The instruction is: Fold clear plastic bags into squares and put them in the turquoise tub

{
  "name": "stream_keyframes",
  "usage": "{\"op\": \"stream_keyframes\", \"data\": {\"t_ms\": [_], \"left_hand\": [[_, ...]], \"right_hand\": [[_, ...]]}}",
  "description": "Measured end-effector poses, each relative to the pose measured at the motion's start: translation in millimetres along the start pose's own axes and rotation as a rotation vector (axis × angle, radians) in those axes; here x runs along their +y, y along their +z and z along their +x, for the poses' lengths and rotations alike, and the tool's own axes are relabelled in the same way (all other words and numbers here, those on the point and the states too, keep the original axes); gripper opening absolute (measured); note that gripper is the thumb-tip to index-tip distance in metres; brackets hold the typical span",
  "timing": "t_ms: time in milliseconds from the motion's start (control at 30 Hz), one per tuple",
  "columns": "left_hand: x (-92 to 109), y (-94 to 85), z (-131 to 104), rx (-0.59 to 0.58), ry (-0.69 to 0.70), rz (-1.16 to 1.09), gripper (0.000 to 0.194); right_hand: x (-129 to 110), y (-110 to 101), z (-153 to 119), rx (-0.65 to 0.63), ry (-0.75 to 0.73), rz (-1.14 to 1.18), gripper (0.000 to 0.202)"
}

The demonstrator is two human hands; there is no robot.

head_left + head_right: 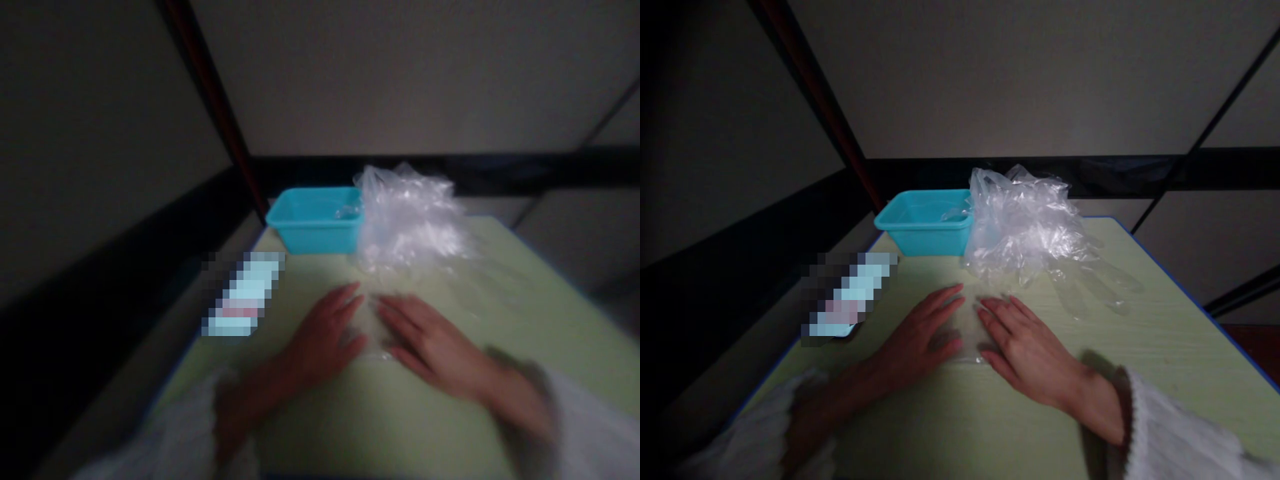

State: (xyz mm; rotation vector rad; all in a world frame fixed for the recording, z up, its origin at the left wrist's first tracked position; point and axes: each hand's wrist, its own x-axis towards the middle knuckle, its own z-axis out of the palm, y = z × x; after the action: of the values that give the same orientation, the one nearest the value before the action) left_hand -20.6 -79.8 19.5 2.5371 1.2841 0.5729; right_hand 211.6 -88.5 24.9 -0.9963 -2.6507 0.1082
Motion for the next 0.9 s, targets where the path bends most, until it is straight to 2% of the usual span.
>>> {"op": "stream_keyframes", "data": {"t_ms": [133, 333, 533, 900], "left_hand": [[3, -0.3, -2, -0.165, 0.116, 0.073, 0.062], [1, -0.1, -3, -0.301, 0.142, 0.145, 0.079], [1, -2.2, -3, -0.354, 0.137, 0.175, 0.089], [2, -4.4, -2, -0.375, 0.139, 0.180, 0.096]], "right_hand": [[-1, 7, -1, -0.088, -0.040, -0.052, 0.073], [5, 11, -5, -0.114, -0.045, -0.035, 0.083], [6, 13, -9, -0.143, -0.035, -0.015, 0.086], [6, 15, -13, -0.130, -0.031, -0.020, 0.088]]}}
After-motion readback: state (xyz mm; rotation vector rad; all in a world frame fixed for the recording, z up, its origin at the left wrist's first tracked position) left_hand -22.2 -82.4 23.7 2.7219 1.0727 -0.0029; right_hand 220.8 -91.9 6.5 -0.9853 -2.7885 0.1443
